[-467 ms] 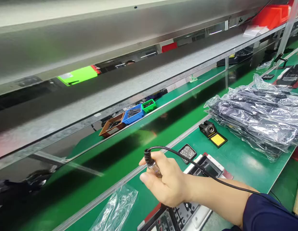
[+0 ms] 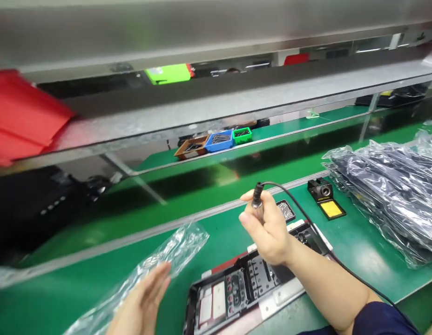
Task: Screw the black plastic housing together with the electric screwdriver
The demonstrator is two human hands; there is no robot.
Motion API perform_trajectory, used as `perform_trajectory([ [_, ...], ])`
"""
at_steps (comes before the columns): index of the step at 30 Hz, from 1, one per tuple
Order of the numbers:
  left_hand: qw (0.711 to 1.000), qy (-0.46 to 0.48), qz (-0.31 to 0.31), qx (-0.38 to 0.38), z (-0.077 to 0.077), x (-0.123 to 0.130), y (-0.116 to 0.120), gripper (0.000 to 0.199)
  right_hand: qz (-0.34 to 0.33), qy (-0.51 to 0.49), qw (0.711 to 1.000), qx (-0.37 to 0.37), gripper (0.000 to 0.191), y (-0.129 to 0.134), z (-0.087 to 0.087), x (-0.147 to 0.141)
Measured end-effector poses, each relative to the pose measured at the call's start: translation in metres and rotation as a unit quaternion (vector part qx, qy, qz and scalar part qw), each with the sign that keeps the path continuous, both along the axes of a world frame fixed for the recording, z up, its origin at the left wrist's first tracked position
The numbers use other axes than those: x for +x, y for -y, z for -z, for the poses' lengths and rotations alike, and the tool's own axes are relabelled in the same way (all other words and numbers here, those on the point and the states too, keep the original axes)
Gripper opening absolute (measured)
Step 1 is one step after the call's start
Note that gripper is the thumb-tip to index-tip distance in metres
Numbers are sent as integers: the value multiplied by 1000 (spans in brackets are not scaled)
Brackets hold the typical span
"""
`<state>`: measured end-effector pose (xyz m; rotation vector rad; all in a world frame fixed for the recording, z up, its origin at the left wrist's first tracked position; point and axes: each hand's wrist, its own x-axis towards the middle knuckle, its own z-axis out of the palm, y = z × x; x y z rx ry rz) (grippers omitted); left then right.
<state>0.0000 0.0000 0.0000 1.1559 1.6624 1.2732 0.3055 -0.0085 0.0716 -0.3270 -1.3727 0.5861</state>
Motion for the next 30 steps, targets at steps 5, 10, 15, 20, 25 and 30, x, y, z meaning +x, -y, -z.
perform_trajectory([
  [5,996,81,48,12,2,14,-46,46,-34,17,999,-31,25,11,4,1],
  [10,997,52,54,-5,61,39,-67,38,-39,35,998,-39,23,25,1,0],
  [15,987,-41,154,-27,85,41,-69,27,26,52,998,-6,21,26,-3,-7],
  [20,967,-114,226,-20,82,38,-69,27,18,48,998,42,25,19,-5,-9],
  [25,957,-149,249,16,85,38,-69,34,-4,26,999,29,24,18,-6,-7],
  [30,948,-172,264,49,93,34,-72,37,-12,4,1000,7,24,17,-6,-7],
])
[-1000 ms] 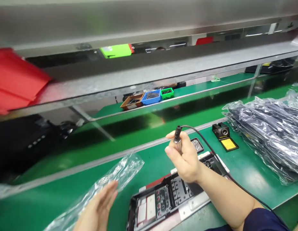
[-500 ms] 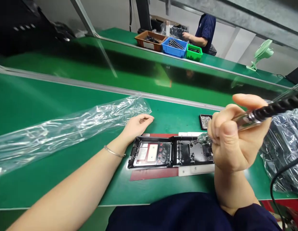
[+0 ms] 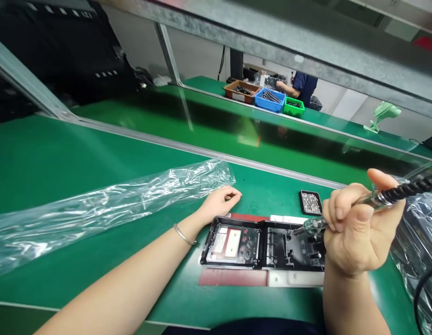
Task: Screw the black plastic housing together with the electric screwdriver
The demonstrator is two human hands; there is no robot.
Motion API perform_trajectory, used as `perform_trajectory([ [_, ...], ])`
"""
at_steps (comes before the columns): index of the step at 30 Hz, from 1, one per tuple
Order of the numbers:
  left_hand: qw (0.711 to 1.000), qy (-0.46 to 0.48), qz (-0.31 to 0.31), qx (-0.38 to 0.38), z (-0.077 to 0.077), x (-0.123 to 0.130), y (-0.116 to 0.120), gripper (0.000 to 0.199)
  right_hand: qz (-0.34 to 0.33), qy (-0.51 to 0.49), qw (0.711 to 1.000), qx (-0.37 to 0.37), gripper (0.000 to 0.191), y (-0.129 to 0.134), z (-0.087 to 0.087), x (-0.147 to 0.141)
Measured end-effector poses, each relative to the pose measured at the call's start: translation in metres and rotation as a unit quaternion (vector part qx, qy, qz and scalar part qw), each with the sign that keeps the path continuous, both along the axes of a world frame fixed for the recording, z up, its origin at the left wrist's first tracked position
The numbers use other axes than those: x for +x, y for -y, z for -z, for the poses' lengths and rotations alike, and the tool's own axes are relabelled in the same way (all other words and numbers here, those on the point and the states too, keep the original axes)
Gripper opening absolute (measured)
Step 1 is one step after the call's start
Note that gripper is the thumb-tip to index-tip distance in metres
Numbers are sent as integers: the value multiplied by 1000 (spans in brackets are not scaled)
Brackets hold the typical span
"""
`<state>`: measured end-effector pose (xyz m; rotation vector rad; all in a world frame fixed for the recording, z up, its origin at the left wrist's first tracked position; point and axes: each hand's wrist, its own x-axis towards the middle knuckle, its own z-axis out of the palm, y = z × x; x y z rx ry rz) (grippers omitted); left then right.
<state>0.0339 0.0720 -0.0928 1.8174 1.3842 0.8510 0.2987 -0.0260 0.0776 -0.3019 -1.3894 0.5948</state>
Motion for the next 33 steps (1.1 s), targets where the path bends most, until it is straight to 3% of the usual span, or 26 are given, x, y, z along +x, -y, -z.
perform_trajectory([
  [14,999,-23,31,23,32,-22,-18,31,10,2,1000,-2,24,-3,23,-3],
  [22,998,-41,45,-8,36,-34,-26,32,8,4,1000,-3,29,-11,32,-4],
  [33,998,-35,47,-27,40,-42,-31,33,3,3,1000,17,29,-10,29,-4],
])
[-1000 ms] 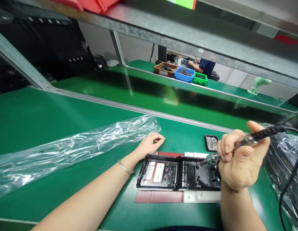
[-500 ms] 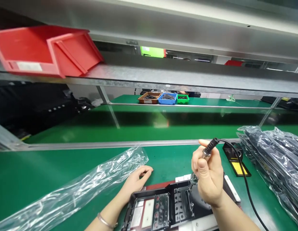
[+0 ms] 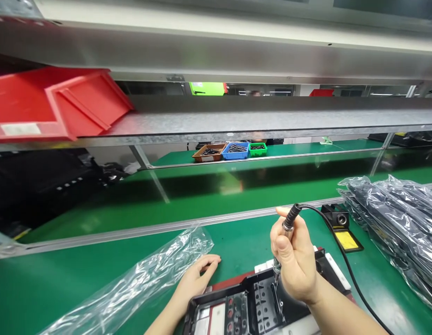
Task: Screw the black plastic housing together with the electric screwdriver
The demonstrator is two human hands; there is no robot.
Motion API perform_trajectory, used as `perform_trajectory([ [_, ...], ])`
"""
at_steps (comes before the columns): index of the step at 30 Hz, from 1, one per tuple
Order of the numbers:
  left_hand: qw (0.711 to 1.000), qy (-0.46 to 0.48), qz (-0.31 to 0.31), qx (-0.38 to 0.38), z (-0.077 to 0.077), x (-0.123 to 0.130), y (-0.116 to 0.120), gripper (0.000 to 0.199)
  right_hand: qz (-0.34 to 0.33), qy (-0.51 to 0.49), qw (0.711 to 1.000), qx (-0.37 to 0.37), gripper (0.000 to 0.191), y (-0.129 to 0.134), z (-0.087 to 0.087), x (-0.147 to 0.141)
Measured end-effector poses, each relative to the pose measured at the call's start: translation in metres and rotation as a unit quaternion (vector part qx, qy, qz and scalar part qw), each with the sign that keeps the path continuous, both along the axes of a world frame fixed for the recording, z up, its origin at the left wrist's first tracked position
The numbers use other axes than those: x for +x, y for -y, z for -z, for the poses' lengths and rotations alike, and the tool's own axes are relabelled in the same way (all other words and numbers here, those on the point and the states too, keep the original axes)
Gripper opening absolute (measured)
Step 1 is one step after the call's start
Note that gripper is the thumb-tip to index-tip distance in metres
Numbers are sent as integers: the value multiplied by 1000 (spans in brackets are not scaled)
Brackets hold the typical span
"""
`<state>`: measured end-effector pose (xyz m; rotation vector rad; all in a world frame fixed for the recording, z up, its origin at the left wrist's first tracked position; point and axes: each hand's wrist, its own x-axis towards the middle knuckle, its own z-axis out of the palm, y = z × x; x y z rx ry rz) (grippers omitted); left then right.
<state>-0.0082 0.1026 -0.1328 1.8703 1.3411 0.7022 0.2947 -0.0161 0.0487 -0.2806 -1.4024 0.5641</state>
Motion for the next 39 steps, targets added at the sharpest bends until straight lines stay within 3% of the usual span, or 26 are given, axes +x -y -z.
perform_trajectory([
  [15,1000,3,-1,-1,-2,-1,-1,30,-4,3,1000,16,29,1,-5,-3],
  [25,1000,8,-18,-2,5,-6,-2,37,3,10,1000,25,30,-1,-5,-2],
  [39,1000,-9,11,4,1,-13,-7,45,19,16,999,40,31,-2,-9,-3],
])
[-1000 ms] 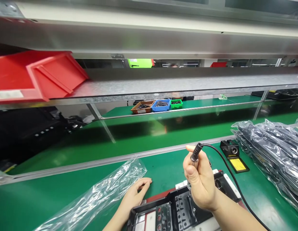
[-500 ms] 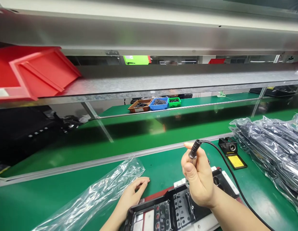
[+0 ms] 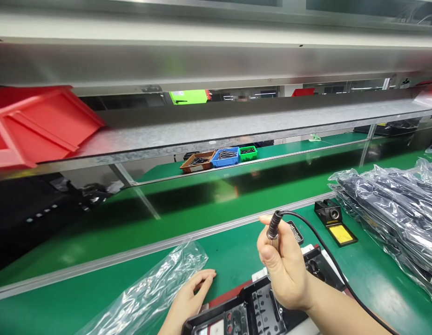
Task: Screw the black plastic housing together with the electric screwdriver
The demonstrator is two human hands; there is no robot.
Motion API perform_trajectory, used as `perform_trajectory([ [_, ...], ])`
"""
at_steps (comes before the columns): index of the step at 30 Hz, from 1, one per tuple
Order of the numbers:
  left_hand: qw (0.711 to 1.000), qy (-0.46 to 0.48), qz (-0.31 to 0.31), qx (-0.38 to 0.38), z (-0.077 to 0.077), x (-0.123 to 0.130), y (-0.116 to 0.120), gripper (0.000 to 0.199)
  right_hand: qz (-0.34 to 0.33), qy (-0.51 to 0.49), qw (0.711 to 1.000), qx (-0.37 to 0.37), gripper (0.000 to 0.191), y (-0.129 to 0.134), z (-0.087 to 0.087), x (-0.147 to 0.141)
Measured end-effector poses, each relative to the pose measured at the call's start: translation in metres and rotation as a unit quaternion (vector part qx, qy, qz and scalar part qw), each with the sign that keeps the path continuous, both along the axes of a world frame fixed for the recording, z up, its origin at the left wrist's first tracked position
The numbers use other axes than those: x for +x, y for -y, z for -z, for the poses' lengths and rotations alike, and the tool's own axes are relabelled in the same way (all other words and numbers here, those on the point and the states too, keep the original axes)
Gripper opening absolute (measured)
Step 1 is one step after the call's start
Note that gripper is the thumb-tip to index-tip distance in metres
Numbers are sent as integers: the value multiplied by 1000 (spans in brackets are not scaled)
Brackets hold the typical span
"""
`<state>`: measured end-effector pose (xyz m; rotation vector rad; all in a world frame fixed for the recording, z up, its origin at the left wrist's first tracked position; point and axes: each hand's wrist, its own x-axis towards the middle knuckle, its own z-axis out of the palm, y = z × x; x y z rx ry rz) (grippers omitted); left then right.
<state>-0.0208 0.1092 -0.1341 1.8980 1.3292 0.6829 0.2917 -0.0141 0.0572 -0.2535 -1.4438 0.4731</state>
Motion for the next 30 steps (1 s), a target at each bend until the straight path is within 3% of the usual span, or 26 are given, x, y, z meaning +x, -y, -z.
perform_trajectory([
  [11,1000,0,5,-9,-5,4,4,47,15,1,1000,6,31,0,2,1],
  [30,1000,15,-20,0,3,5,5,37,2,-6,1000,-8,30,1,2,1],
])
